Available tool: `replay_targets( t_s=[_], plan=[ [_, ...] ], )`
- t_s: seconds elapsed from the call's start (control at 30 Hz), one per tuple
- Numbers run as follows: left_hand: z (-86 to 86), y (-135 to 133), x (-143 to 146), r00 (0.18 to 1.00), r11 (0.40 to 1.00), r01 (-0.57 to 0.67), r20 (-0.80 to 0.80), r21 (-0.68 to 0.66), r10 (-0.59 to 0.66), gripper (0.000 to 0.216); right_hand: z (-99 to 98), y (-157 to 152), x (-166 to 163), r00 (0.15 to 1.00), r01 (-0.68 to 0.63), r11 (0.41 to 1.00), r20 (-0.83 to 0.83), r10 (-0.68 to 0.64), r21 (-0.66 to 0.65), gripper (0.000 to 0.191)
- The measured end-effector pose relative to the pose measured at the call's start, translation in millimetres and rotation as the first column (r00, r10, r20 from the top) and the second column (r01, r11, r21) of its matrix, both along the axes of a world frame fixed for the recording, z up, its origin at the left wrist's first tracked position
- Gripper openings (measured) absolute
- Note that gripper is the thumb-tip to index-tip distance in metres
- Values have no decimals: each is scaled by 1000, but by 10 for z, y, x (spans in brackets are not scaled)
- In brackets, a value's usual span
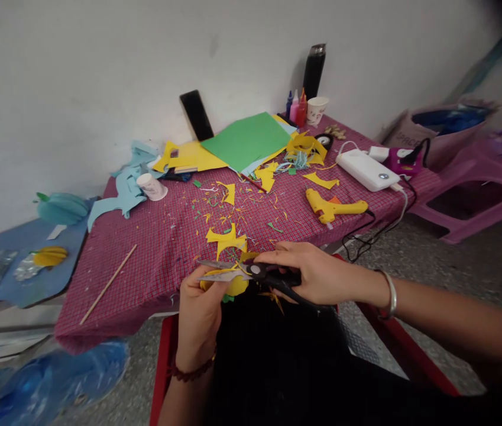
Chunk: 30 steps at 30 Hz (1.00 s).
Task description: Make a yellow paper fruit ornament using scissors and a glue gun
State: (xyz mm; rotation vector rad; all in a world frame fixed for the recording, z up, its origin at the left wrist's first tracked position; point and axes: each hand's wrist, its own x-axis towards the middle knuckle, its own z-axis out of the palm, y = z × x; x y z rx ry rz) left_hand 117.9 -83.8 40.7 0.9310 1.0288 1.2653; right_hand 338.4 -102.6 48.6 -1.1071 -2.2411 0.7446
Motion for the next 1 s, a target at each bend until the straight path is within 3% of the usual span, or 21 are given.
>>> replay_targets(
  t_s=[0.3, 0.53, 0.83, 1.0],
  plan=[
    [-37, -15, -23, 1000, 999, 23, -13, -39, -23, 17, 48, 38, 105, 997, -59, 997, 58, 56, 53, 43],
    [-147, -31, 8, 997, 998, 67, -47, 8, -67, 19, 182, 20, 128, 981, -20, 1000, 192, 24, -24, 49],
    [-120, -53, 75, 996, 997, 71, -61, 0, -71, 15, 137, 25, 173, 991, -80, 997, 109, 80, -9, 42],
    [-128, -5, 55, 995, 997, 75, -58, -12, -76, 19, 147, 26, 201, 985, -54, 998, 166, 48, 32, 43]
  ],
)
